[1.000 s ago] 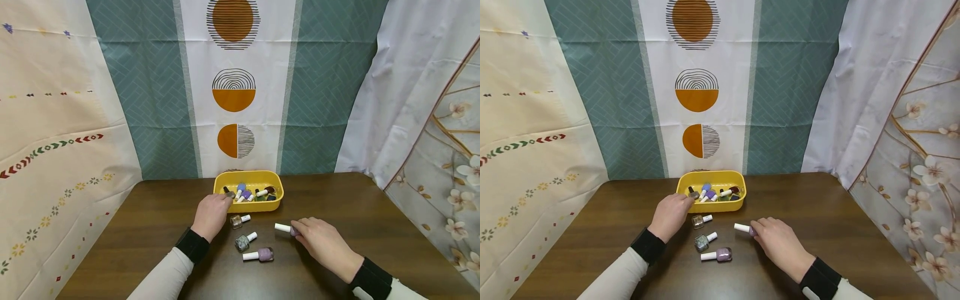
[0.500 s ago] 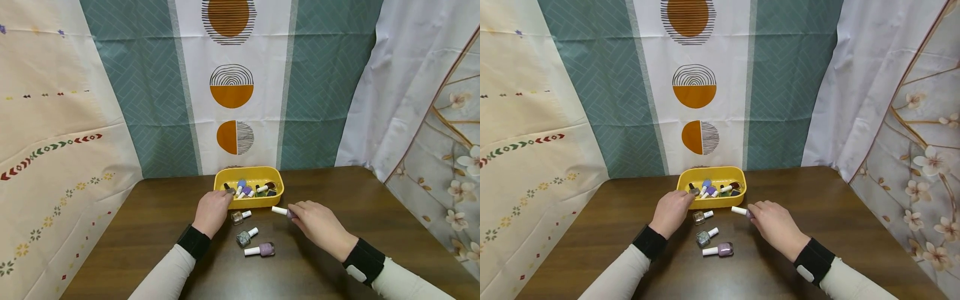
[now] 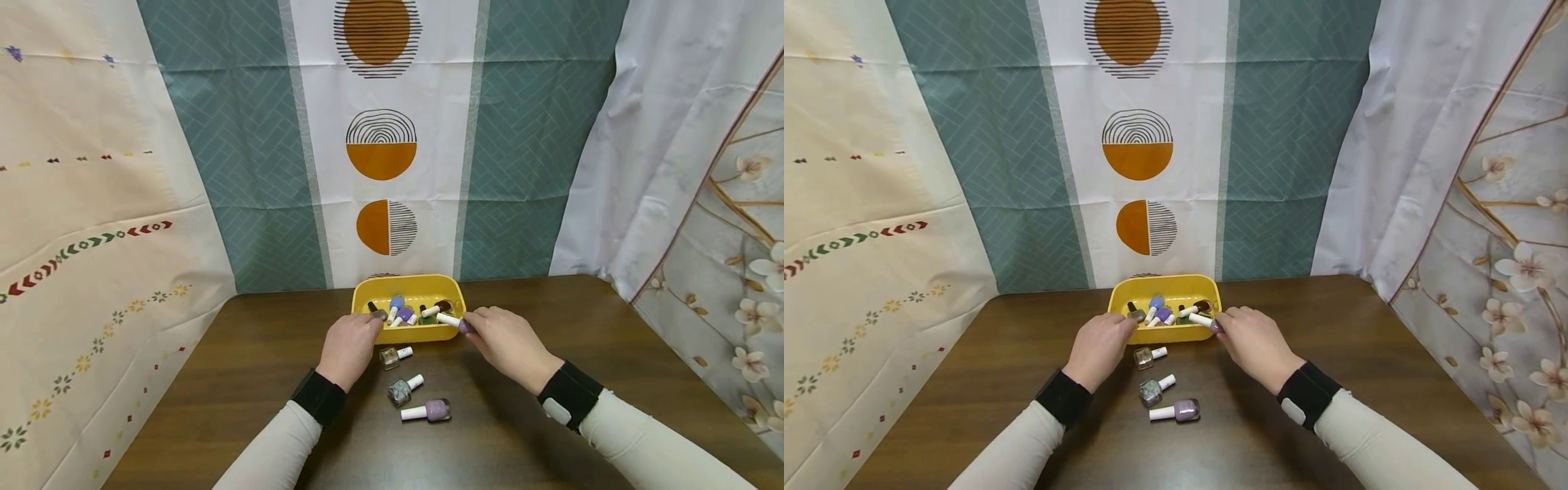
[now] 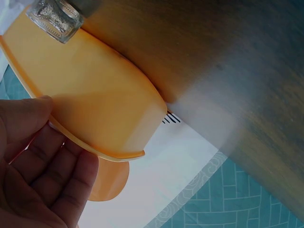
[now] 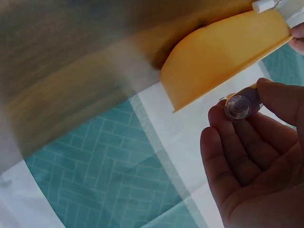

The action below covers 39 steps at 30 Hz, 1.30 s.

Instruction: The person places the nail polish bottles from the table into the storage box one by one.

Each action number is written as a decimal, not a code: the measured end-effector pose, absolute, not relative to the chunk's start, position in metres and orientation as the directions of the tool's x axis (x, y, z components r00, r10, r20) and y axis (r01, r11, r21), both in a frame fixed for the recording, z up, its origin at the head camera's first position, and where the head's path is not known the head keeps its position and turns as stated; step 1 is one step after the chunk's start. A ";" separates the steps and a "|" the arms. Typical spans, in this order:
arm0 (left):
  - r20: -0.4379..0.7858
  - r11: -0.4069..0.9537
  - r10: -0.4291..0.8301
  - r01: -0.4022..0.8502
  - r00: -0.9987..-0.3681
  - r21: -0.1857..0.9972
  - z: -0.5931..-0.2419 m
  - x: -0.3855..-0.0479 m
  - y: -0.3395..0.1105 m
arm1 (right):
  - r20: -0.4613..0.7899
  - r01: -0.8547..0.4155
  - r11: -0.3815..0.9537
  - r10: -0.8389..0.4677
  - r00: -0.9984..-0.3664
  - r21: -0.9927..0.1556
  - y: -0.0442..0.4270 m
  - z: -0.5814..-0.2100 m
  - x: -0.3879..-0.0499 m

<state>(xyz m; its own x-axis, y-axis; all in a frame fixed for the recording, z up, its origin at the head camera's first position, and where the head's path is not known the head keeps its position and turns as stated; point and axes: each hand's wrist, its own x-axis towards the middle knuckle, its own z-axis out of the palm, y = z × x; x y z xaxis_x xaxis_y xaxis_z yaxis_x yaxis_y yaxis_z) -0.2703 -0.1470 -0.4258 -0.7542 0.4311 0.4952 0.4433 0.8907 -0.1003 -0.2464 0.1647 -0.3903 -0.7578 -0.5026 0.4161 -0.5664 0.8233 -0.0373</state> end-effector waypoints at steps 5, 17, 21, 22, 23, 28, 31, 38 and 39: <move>0.475 0.893 0.430 0.440 -0.768 -0.098 -0.425 -0.270 -0.146 | 0.409 -0.555 0.831 -0.496 -0.766 -0.032 0.160 -0.386 -0.258; 0.467 0.898 0.425 0.428 -0.776 -0.106 -0.426 -0.272 -0.147 | 0.350 -0.508 0.861 -0.471 -0.810 -0.015 0.142 -0.378 -0.286; 0.469 0.898 0.424 0.428 -0.775 -0.106 -0.426 -0.272 -0.147 | 0.322 -0.494 0.870 -0.466 -0.824 -0.007 0.136 -0.377 -0.294; 0.470 0.897 0.425 0.428 -0.774 -0.106 -0.426 -0.272 -0.147 | 0.320 -0.490 0.871 -0.463 -0.827 -0.006 0.135 -0.377 -0.296; 0.472 0.897 0.425 0.428 -0.773 -0.107 -0.426 -0.272 -0.146 | 0.318 -0.487 0.873 -0.460 -0.829 -0.005 0.134 -0.377 -0.298; 0.474 0.896 0.427 0.431 -0.770 -0.108 -0.427 -0.272 -0.146 | 0.300 -0.469 0.883 -0.444 -0.844 -0.010 0.129 -0.379 -0.305; 0.474 0.897 0.426 0.430 -0.771 -0.107 -0.427 -0.273 -0.146 | 0.288 -0.460 0.888 -0.439 -0.851 -0.006 0.126 -0.379 -0.308; 0.479 0.896 0.424 0.433 -0.769 -0.099 -0.428 -0.272 -0.147 | 0.258 -0.448 0.894 -0.434 -0.863 0.003 0.119 -0.379 -0.314; 0.479 0.896 0.423 0.433 -0.769 -0.096 -0.428 -0.272 -0.147 | 0.256 -0.448 0.894 -0.434 -0.864 0.004 0.119 -0.380 -0.315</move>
